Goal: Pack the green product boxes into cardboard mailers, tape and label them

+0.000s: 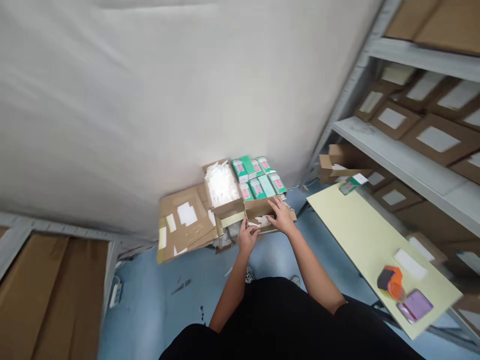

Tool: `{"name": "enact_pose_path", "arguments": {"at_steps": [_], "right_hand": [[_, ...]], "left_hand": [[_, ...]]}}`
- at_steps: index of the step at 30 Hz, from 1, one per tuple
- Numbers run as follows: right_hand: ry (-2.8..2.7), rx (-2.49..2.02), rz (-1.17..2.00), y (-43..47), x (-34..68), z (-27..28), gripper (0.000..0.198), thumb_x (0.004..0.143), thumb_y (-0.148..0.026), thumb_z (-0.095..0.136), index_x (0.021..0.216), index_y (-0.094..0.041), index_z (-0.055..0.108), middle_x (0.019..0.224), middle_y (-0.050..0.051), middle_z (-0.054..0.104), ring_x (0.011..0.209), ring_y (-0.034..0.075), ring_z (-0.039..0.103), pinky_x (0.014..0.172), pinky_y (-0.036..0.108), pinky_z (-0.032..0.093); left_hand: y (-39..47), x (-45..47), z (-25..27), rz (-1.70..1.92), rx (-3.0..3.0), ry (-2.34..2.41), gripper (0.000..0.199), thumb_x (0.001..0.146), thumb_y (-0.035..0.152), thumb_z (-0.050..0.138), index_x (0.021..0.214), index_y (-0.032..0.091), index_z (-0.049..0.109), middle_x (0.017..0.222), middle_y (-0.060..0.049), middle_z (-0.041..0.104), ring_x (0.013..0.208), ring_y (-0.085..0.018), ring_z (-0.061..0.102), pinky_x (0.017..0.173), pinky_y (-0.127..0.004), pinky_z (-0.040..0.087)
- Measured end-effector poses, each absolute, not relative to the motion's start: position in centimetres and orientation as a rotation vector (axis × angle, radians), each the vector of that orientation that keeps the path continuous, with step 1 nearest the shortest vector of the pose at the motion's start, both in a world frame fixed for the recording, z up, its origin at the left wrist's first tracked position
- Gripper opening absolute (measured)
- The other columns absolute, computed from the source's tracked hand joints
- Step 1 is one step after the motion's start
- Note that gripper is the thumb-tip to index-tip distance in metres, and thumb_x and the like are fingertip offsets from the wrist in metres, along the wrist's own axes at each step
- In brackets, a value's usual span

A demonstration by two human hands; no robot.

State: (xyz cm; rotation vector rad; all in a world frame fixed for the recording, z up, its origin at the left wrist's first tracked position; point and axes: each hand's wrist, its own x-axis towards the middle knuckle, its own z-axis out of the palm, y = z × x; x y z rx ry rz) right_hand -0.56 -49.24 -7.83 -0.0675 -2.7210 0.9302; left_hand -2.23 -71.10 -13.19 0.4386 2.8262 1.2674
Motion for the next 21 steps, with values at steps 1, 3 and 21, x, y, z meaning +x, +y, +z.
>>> {"name": "enact_pose_path", "arguments": {"at_steps": [1, 3, 21], "right_hand": [[-2.699, -0.134, 0.923, -47.2, 0.8, -7.7, 0.069, 0.09, -0.033, 0.069, 0.155, -0.025, 0.048, 0.168, 0.011, 0.034, 0.158, 0.037, 0.022, 0.125, 0.058, 0.032], [-2.656, -0.272, 0.905, -42.9, 3.7, -7.6, 0.069, 0.09, -0.034, 0.069, 0.155, -0.025, 0.049, 0.168, 0.01, 0.034, 0.158, 0.037, 0.023, 0.125, 0.058, 0.033], [-2.145, -1.272, 0.704, -18.8, 28.2, -10.5, 0.067, 0.09, -0.037, 0.065, 0.154, -0.025, 0.049, 0.165, 0.01, 0.04, 0.156, 0.034, 0.029, 0.123, 0.055, 0.037]], "left_hand": [[-69.2, -1.8, -13.2, 1.252, 0.481, 2.804, 0.013, 0.082, 0.024, 0.078, 0.095, 0.025, 0.081, 0.16, -0.005, 0.048, 0.133, -0.033, 0.06, 0.111, -0.046, 0.052], [-65.4, -1.1, -13.2, 1.218, 0.565, 2.763, 0.014, 0.081, 0.024, 0.079, 0.095, 0.025, 0.081, 0.161, -0.005, 0.047, 0.133, -0.032, 0.06, 0.11, -0.046, 0.052], [-32.0, 6.5, -15.7, 1.084, 1.429, 2.03, 0.017, 0.084, 0.021, 0.071, 0.098, 0.024, 0.082, 0.161, -0.007, 0.047, 0.142, -0.031, 0.052, 0.118, -0.045, 0.045]]}}
